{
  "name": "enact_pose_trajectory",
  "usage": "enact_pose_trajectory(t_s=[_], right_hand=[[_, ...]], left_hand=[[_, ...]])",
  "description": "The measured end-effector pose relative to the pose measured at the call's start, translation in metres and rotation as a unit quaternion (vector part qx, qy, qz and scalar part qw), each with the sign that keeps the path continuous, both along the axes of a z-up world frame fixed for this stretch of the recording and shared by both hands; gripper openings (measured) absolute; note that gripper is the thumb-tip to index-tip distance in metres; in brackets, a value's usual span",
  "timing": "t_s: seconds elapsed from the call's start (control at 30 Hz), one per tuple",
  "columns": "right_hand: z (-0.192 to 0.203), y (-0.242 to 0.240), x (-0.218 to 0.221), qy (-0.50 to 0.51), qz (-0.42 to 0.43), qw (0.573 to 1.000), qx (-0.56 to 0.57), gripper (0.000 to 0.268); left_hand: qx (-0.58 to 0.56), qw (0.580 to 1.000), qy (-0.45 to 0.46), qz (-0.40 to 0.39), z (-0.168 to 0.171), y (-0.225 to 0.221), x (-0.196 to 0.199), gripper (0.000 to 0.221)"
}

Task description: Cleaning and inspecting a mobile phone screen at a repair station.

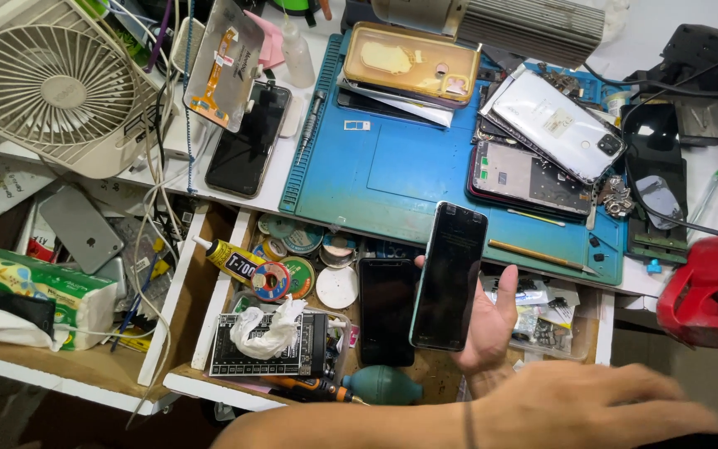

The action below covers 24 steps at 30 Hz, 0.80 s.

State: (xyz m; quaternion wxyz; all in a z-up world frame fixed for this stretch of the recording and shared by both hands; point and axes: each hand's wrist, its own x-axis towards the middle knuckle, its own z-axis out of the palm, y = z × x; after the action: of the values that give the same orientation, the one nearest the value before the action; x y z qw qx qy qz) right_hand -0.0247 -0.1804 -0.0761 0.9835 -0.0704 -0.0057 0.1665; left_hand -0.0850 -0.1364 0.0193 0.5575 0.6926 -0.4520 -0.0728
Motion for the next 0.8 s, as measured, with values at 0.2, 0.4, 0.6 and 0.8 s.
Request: enact_pose_trajectory(t_s=[0.2,0.4,0.6,0.8], right_hand=[[-0.02,-0.014,-0.004,0.124,-0.025,0.986,-0.106,0.103],[-0.016,-0.003,-0.008,0.172,-0.042,0.968,-0.178,0.076],[-0.006,-0.001,-0.004,0.098,-0.005,0.987,-0.131,0.077],[0.028,0.007,0.019,0.112,-0.031,0.98,-0.163,0.073]], left_hand=[[-0.063,0.958,0.123,0.25,0.014,0.157,0.025,0.016],[0.007,0.906,0.255,0.337,-0.052,0.189,-0.012,0.021],[0.014,0.934,0.246,0.258,-0.041,0.19,0.0,0.019],[-0.033,0.936,0.221,0.273,-0.015,0.203,0.016,0.021]])
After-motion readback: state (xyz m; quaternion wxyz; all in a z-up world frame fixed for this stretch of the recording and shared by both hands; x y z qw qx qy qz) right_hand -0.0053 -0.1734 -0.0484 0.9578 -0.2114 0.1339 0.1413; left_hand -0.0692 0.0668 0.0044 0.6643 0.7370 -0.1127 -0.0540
